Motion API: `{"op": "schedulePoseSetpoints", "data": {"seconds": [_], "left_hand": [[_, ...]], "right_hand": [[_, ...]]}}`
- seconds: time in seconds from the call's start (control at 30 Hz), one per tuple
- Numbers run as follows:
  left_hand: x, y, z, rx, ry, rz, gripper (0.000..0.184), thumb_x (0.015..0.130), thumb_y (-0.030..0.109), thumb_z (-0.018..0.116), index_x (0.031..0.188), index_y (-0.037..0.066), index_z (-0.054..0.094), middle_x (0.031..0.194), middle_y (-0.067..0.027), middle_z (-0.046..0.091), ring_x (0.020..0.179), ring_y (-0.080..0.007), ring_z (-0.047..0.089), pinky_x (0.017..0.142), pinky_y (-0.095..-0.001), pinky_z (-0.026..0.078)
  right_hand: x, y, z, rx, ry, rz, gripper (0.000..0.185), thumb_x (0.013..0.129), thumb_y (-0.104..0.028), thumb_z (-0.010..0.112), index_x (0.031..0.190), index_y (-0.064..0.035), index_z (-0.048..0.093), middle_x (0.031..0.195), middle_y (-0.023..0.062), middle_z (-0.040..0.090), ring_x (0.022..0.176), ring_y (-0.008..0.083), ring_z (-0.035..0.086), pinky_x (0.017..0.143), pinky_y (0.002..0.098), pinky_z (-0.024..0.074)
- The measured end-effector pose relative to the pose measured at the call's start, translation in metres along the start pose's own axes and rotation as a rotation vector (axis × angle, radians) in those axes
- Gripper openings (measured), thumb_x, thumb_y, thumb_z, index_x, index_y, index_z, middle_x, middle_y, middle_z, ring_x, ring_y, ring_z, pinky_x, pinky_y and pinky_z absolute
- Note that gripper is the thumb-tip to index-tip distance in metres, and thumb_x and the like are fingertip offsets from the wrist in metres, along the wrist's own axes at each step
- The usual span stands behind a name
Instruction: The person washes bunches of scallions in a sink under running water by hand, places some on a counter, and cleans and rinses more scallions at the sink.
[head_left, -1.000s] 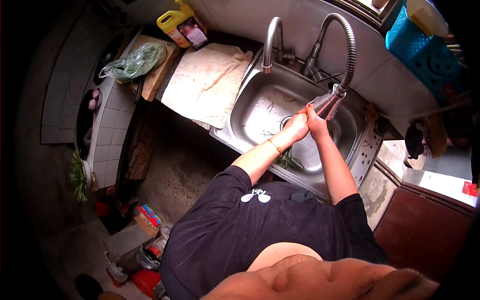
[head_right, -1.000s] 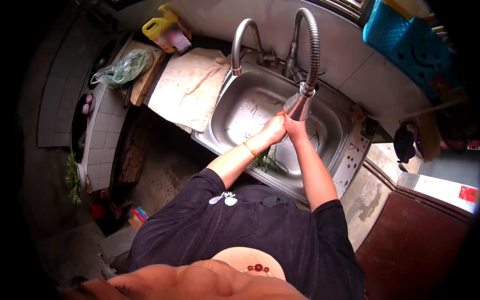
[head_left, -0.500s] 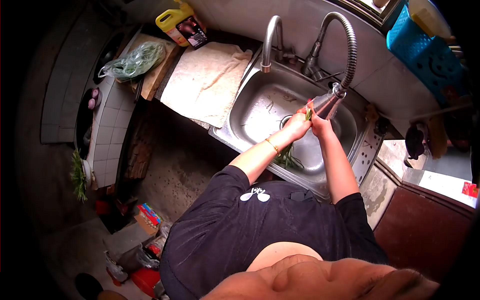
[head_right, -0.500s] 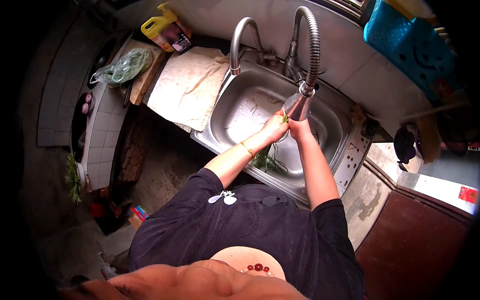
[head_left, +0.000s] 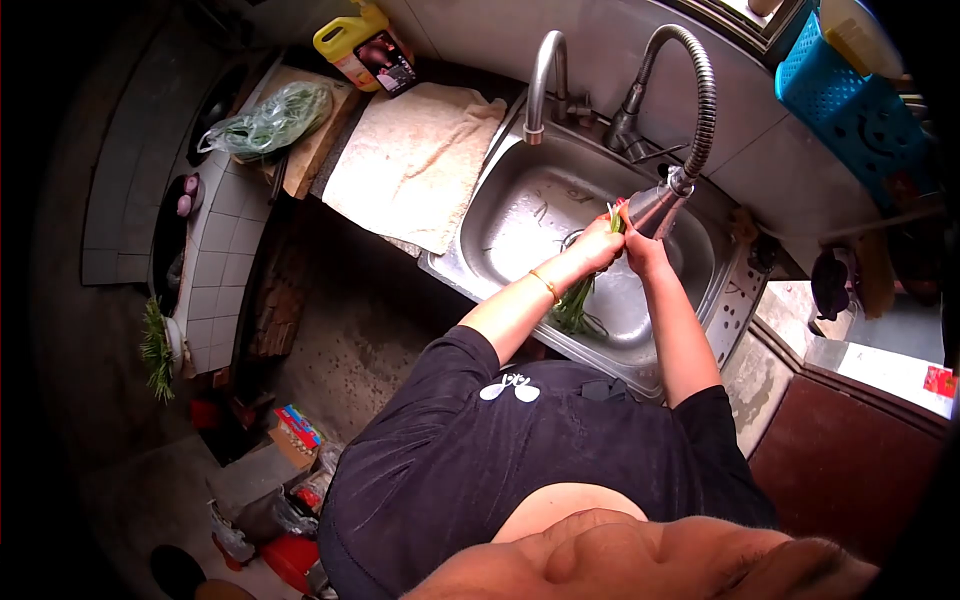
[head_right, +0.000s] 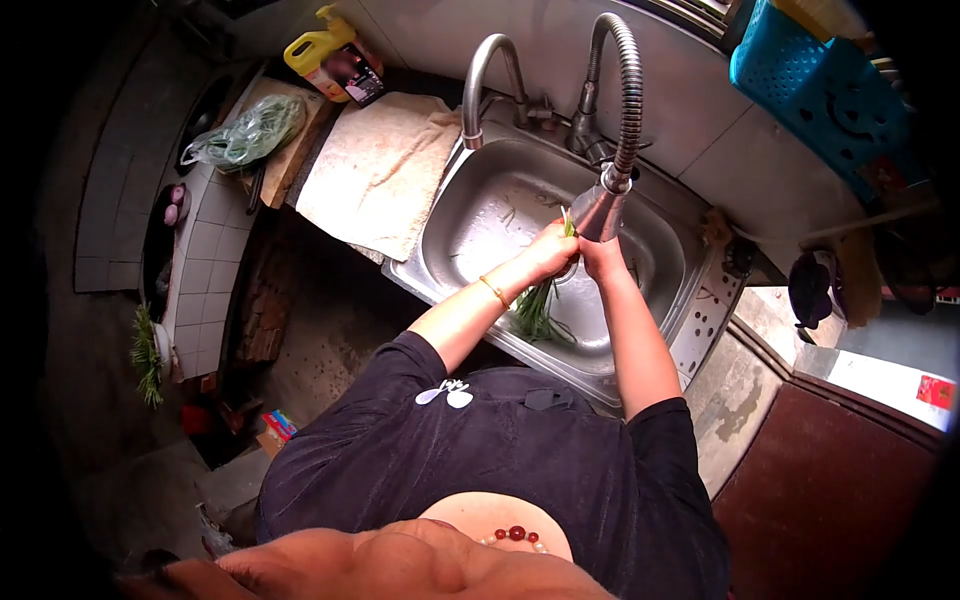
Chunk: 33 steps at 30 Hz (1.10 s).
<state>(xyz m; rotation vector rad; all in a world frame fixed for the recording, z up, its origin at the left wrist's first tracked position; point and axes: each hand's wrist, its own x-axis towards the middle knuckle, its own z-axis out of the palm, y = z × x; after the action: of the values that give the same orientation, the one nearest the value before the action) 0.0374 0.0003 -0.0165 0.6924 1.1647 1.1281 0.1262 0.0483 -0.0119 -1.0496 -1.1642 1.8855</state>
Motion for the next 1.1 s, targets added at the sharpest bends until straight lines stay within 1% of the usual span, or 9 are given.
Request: {"op": "schedulePoseSetpoints", "data": {"seconds": [0.17,0.27,0.3,0.37,0.43,0.67,0.87,1.07,1.1], "left_hand": [[0.003,0.001,0.004,0.587,0.012,0.420,0.019,0.077,0.014,0.045,0.079,-0.001,0.057,0.079,-0.0069,0.059,0.075,-0.0190,0.054,0.071,-0.0336,0.043],[0.012,-0.016,0.000,0.412,0.110,0.344,0.023,0.080,0.017,0.047,0.091,0.001,0.059,0.092,-0.0093,0.060,0.085,-0.0192,0.055,0.078,-0.0305,0.042],[0.020,-0.028,-0.008,0.474,0.090,0.292,0.033,0.083,0.026,0.044,0.100,0.000,0.056,0.099,-0.0216,0.058,0.100,-0.0287,0.054,0.085,-0.0339,0.040],[0.049,-0.076,-0.025,0.225,0.093,0.210,0.033,0.083,0.027,0.044,0.098,0.000,0.056,0.096,-0.0219,0.059,0.098,-0.0302,0.055,0.083,-0.0354,0.042],[0.003,-0.014,-0.006,0.782,0.180,0.188,0.031,0.082,0.025,0.044,0.095,0.000,0.057,0.090,-0.0230,0.060,0.089,-0.0349,0.057,0.076,-0.0395,0.045],[-0.013,0.008,0.010,0.895,0.225,0.085,0.027,0.082,0.022,0.047,0.096,0.002,0.058,0.086,-0.0186,0.062,0.086,-0.0275,0.059,0.075,-0.0347,0.044],[0.008,-0.026,-0.007,0.254,0.119,0.263,0.027,0.081,0.017,0.046,0.100,0.001,0.057,0.085,-0.0096,0.062,0.079,-0.0183,0.056,0.073,-0.0301,0.043],[0.003,-0.018,0.004,0.528,0.088,0.534,0.023,0.077,0.010,0.047,0.095,0.000,0.057,0.084,-0.0101,0.060,0.082,-0.0188,0.055,0.076,-0.0303,0.042],[-0.004,-0.007,0.010,0.378,0.108,0.542,0.013,0.077,0.010,0.049,0.081,-0.001,0.056,0.070,-0.0076,0.056,0.065,-0.0169,0.054,0.061,-0.0299,0.044]], "right_hand": [[0.033,0.029,-0.031,0.456,-0.090,0.280,0.022,0.076,-0.021,0.063,0.088,-0.0076,0.050,0.085,0.0064,0.057,0.076,0.0175,0.056,0.068,0.0329,0.0466],[0.020,0.028,-0.016,0.100,-0.057,0.012,0.019,0.076,-0.014,0.064,0.087,-0.0063,0.051,0.082,0.0075,0.058,0.073,0.0169,0.057,0.066,0.0329,0.0471],[0.018,0.027,-0.007,-0.001,-0.007,-0.050,0.016,0.078,-0.012,0.062,0.087,-0.0052,0.051,0.079,0.0078,0.058,0.071,0.0167,0.057,0.063,0.0325,0.0472],[0.004,0.012,0.013,-0.183,0.034,-0.240,0.015,0.085,-0.017,0.051,0.081,-0.0031,0.054,0.077,0.0085,0.059,0.070,0.0157,0.056,0.065,0.0290,0.0452],[-0.001,0.005,0.015,-0.398,0.052,-0.401,0.022,0.089,-0.018,0.046,0.076,-0.0021,0.053,0.075,0.0104,0.060,0.068,0.0159,0.055,0.064,0.0289,0.0445],[0.015,0.003,-0.012,0.384,-0.185,0.205,0.023,0.088,-0.028,0.047,0.083,-0.0058,0.049,0.079,0.0125,0.062,0.073,0.0203,0.059,0.068,0.0343,0.0472],[-0.003,-0.004,0.008,-0.159,-0.117,-0.234,0.015,0.086,-0.014,0.052,0.084,-0.0002,0.055,0.078,0.0097,0.061,0.071,0.0177,0.058,0.063,0.0321,0.0474],[0.010,0.005,-0.014,-0.053,-0.201,0.101,0.028,0.087,-0.033,0.050,0.084,-0.0063,0.056,0.076,0.0046,0.058,0.068,0.0162,0.056,0.065,0.0292,0.0450],[0.019,0.021,-0.022,0.000,-0.164,0.044,0.029,0.086,-0.034,0.051,0.085,-0.0061,0.055,0.077,0.0053,0.058,0.068,0.0178,0.057,0.065,0.0305,0.0459]]}}
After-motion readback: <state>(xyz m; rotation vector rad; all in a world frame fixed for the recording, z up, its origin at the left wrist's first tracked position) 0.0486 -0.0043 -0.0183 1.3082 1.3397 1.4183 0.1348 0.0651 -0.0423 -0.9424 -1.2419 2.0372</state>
